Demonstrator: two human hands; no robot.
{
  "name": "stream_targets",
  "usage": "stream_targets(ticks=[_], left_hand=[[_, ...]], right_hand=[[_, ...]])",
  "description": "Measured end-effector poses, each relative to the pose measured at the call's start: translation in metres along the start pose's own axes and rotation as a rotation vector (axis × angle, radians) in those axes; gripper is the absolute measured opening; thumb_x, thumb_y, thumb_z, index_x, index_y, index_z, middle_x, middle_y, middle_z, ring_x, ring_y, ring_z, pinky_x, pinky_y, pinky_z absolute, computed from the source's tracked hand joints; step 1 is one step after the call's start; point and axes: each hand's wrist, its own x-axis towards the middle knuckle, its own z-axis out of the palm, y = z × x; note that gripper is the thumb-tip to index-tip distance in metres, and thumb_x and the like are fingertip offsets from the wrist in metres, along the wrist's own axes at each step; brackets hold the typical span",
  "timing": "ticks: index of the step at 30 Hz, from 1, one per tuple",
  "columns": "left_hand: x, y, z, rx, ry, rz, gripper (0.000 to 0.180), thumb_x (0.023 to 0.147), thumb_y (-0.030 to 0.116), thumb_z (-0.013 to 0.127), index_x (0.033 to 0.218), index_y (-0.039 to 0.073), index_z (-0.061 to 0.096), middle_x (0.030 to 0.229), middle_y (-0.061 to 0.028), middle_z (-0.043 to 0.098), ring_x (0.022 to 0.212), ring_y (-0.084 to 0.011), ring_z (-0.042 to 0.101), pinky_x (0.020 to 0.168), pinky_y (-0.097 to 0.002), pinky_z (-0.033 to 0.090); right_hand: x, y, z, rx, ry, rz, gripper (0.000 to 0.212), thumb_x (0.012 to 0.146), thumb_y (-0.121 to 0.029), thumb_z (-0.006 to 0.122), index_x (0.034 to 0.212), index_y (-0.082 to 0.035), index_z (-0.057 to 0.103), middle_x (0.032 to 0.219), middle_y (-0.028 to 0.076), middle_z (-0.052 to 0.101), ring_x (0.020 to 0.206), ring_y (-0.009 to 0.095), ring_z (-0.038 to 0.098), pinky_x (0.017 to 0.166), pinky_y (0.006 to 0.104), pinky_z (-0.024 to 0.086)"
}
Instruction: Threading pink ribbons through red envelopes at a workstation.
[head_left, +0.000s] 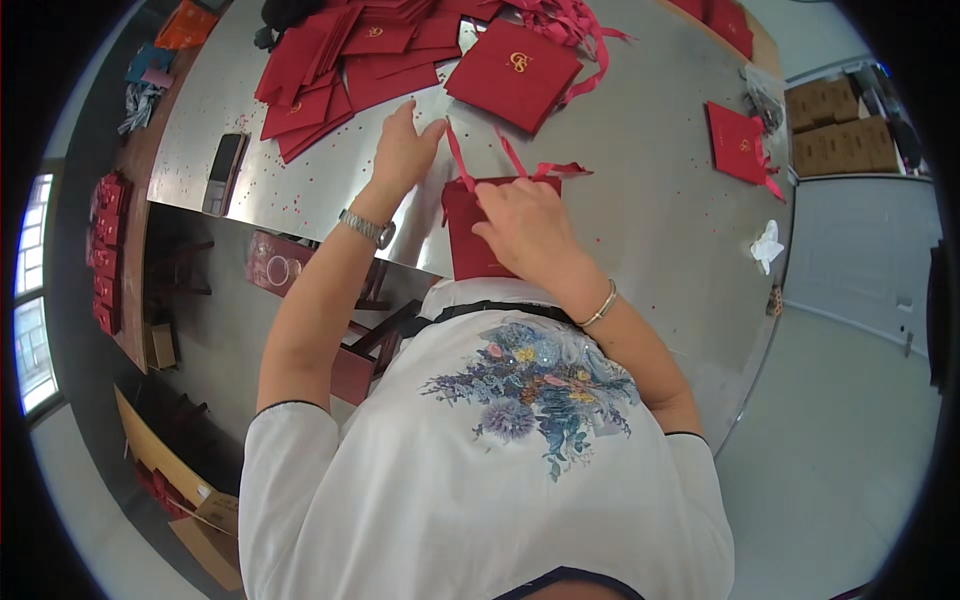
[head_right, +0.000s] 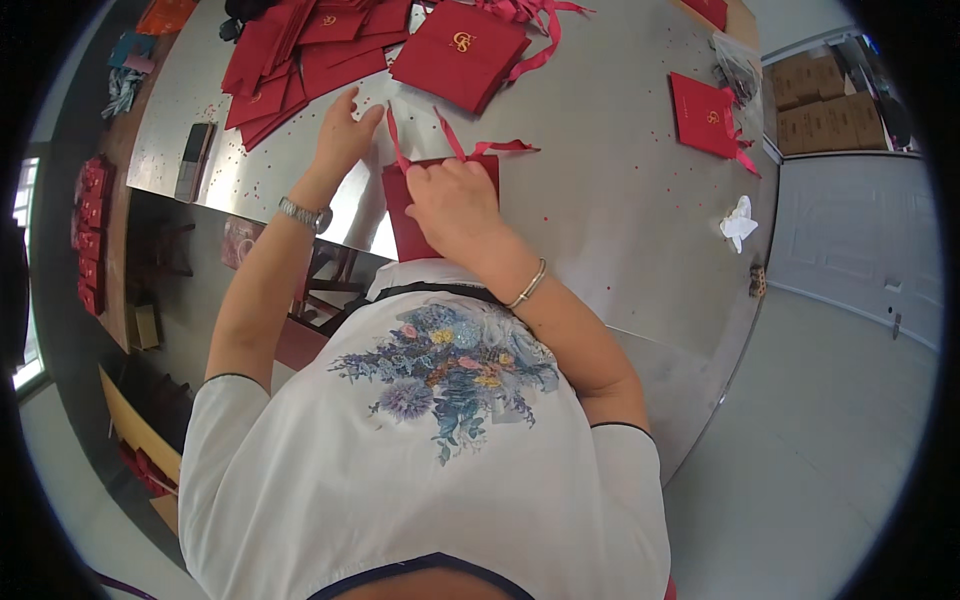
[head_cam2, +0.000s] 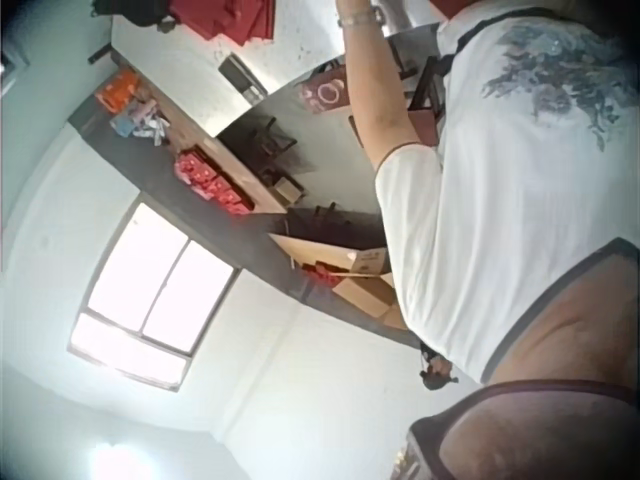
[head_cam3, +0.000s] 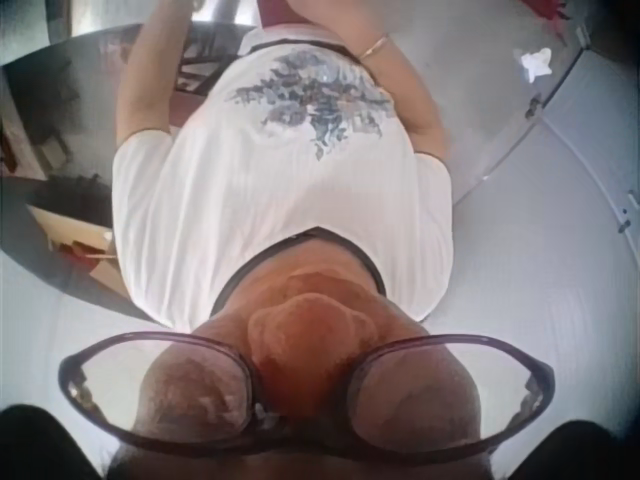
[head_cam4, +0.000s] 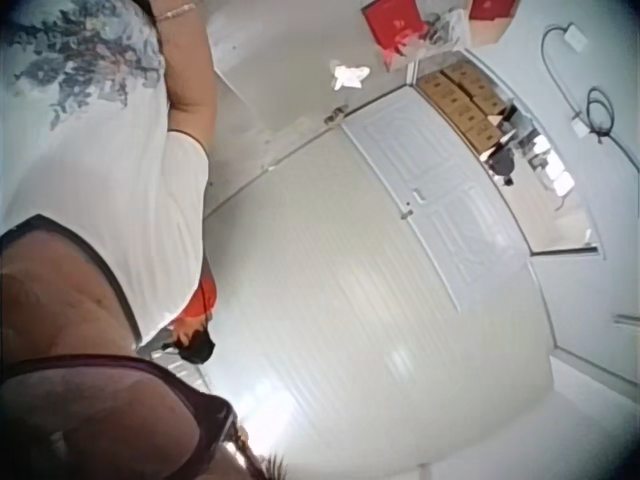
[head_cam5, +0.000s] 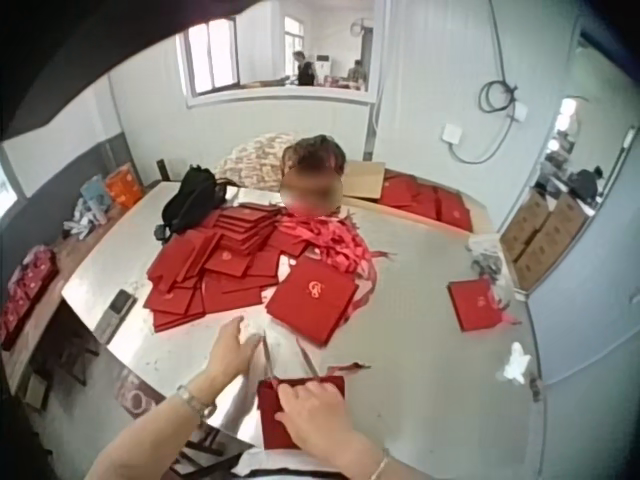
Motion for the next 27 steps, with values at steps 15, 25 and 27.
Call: stream_targets(ticks=[15,25,27], left_hand=[[-0.028,0.082,-0.003,0.120,-0.640,0.455,0.015,0.081,0.009,0.057,0.092,0.006,0.068,0.085,-0.0149,0.064,0.086,-0.0343,0.059,0.078,-0.0428,0.048],[-0.061,0.103,-0.010,-0.190,-0.496,0.447,0.005,0.076,0.005,0.063,0.080,0.004,0.065,0.077,-0.0129,0.061,0.077,-0.0336,0.057,0.070,-0.0433,0.045],[-0.063,0.105,-0.013,-0.194,-0.493,0.417,0.005,0.076,0.004,0.063,0.081,0.003,0.065,0.077,-0.0135,0.061,0.078,-0.0336,0.057,0.071,-0.0425,0.046]], right_hand=[[-0.044,0.063,0.024,0.210,0.397,0.354,0.030,0.080,-0.011,0.065,0.108,-0.003,0.059,0.105,0.015,0.058,0.100,0.035,0.054,0.087,0.0420,0.045],[0.039,0.112,-0.001,0.338,-0.416,0.595,0.032,0.078,-0.036,0.063,0.074,-0.005,0.070,0.077,0.016,0.066,0.075,0.034,0.063,0.069,0.0424,0.050],[0.034,0.119,0.008,0.376,-0.484,0.569,0.032,0.078,-0.036,0.063,0.073,-0.005,0.070,0.078,0.017,0.067,0.073,0.034,0.063,0.068,0.0424,0.050]])
